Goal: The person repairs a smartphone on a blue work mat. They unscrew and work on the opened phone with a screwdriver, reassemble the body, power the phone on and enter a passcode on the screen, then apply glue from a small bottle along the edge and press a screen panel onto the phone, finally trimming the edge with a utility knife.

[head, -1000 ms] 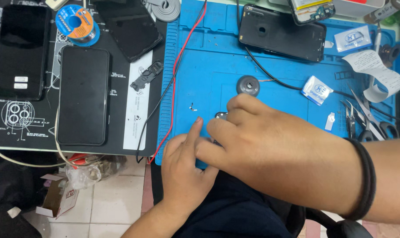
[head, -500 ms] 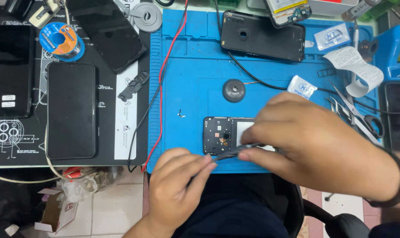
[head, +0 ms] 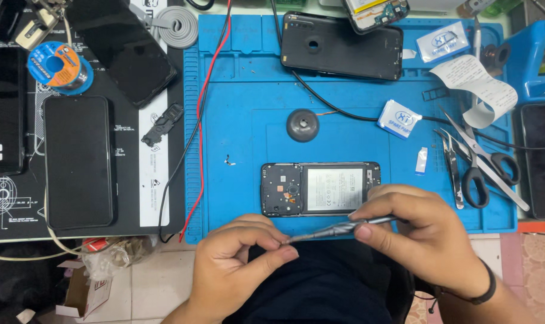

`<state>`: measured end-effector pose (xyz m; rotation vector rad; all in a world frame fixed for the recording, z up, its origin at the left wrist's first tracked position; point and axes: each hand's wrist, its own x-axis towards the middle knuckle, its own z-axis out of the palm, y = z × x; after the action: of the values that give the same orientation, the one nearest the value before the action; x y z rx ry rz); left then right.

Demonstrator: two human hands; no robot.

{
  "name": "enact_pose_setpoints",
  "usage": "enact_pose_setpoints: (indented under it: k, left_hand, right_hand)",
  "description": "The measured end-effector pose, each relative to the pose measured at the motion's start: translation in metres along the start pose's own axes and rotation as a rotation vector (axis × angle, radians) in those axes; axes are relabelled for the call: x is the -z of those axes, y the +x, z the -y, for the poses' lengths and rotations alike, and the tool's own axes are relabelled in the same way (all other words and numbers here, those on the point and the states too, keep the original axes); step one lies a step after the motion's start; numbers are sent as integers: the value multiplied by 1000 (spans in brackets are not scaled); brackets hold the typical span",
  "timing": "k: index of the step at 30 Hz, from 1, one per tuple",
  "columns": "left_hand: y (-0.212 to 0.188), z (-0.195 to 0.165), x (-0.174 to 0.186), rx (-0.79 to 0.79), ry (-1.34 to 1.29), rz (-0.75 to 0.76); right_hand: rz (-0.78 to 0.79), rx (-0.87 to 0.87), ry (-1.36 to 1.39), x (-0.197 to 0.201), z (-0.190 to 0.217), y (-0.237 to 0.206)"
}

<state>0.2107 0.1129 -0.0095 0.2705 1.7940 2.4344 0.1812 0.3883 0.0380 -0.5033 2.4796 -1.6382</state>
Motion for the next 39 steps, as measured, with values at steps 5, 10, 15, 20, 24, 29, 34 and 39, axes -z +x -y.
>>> enact_pose_setpoints:
  k: [5,10,15,20,24,29,34,39]
  left_hand:
    - [-5,-1,10,7,89,129]
    - [-10,-3,14,61,133,192]
    - [-12,2,13,177,-100,164]
    - [-15,5,17,120,-39,178]
    - [-16,7,18,118,-88,164]
    - [-13,5,16,171,-208,190]
    - [-8,-5,15,25,106,263]
    - [-5,-11,11,-69,177,233]
  right_hand:
    - [71,6,84,-3,-10,-6]
    - [90,83,113,-4,-15,-8]
    - [99,37,166,-9,-21,-9]
    - [102,25,210,-12,-25,-11]
    - [76,86,251,-16,-26,-14]
    - [78,111,274,-18,-26,-13]
    - [122,85,181,-12,-22,-11]
    - [91,84,110,-6,-15,-12]
